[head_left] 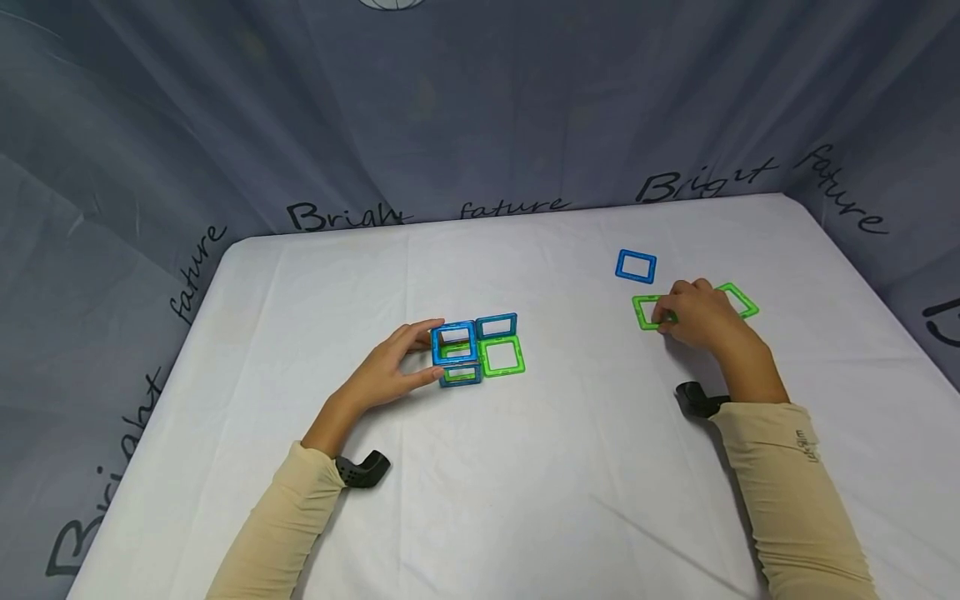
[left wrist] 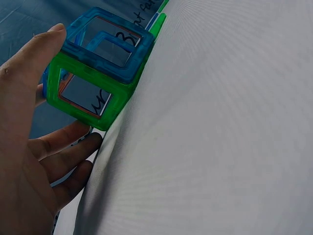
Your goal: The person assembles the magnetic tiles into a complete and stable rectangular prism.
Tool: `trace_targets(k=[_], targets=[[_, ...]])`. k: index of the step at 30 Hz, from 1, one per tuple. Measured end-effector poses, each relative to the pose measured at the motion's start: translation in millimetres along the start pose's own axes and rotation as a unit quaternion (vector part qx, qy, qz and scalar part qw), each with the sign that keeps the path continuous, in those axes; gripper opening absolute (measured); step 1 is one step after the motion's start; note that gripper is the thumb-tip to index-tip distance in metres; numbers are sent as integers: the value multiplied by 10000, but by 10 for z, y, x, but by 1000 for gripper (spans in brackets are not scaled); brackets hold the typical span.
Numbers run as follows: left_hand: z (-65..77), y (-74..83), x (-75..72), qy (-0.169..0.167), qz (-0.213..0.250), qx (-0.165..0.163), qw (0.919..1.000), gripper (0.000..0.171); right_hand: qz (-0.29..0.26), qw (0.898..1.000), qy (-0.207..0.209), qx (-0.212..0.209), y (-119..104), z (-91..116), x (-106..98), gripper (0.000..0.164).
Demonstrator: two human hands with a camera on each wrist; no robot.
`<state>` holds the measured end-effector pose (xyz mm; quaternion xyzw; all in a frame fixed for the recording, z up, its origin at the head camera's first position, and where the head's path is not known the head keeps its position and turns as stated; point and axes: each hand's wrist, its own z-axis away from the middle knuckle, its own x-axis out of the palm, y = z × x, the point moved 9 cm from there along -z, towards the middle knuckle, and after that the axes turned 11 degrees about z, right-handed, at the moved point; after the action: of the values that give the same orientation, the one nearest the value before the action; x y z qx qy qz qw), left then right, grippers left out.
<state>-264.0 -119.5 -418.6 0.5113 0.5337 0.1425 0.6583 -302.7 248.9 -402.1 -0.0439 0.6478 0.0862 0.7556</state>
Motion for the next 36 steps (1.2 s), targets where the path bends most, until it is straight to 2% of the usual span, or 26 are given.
trace_targets(k=[18,26,34,36], targets=[[1,-19,10,7,14,-81,10000,67,-10,9998,10,-204,-36,27,-5,10],[1,-16,8,8,9,-65,10000,67,-341,9989,56,-313,-68,34,-48,13],[-1,-9,7,10,-9,-78,10000,67,-1037,9942,-55,-269,-60,42,-75,16],[-2,-4,8,8,-7,-75,10000,67,-1166,9928,26,-292,-64,49,-103,16]])
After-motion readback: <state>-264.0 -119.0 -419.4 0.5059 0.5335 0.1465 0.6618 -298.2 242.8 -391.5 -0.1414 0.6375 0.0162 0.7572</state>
